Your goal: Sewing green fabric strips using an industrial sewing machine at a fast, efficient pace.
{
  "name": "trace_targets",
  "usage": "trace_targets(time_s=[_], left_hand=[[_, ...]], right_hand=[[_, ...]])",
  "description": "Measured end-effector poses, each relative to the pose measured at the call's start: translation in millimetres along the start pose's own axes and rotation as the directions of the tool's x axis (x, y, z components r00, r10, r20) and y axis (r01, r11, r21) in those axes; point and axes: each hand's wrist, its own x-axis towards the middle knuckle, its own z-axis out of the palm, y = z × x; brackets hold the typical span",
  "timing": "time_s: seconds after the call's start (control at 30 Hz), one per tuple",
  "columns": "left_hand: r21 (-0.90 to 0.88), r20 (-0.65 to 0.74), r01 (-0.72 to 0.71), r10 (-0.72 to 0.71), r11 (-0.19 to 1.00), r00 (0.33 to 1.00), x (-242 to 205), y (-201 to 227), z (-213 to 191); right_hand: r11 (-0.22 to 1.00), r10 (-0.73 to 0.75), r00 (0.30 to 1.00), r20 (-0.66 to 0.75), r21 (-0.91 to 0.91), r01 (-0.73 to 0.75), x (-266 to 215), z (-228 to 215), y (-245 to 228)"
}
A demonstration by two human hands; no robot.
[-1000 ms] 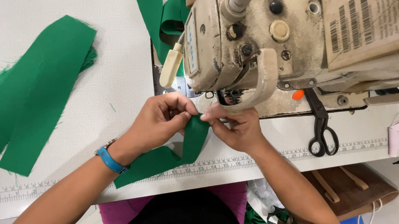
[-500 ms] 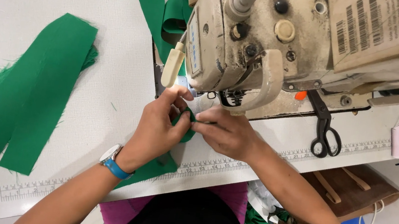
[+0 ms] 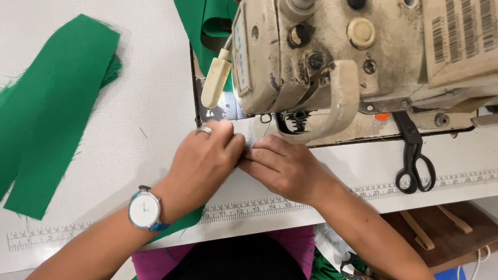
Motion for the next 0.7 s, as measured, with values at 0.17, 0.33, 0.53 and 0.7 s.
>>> trace_targets(time_s=[0.17,0.33,0.53,0.7], left_hand=[[0.267,0.086,-0.086,0.065,0.960,0.994,-6,20,-5],[0.321,0.020,-0.059,0.055,0.945,0.998,7,21,-24],[0.307,0.038,-0.037,0.026,0.951,0.999,10,12,-16],[0.282,0.053,-0.019,0.004,0.959,0.999,9,5,-11]], right_hand=[[0.999,0.040,0.997,0.073,-0.020,-0.039,-8,2,0],[0.997,0.080,0.994,0.069,-0.013,-0.080,-15,12,7],[0.988,0.105,0.990,0.093,-0.124,-0.093,-14,9,12],[0.980,0.150,0.984,0.098,-0.146,-0.135,-7,6,13]])
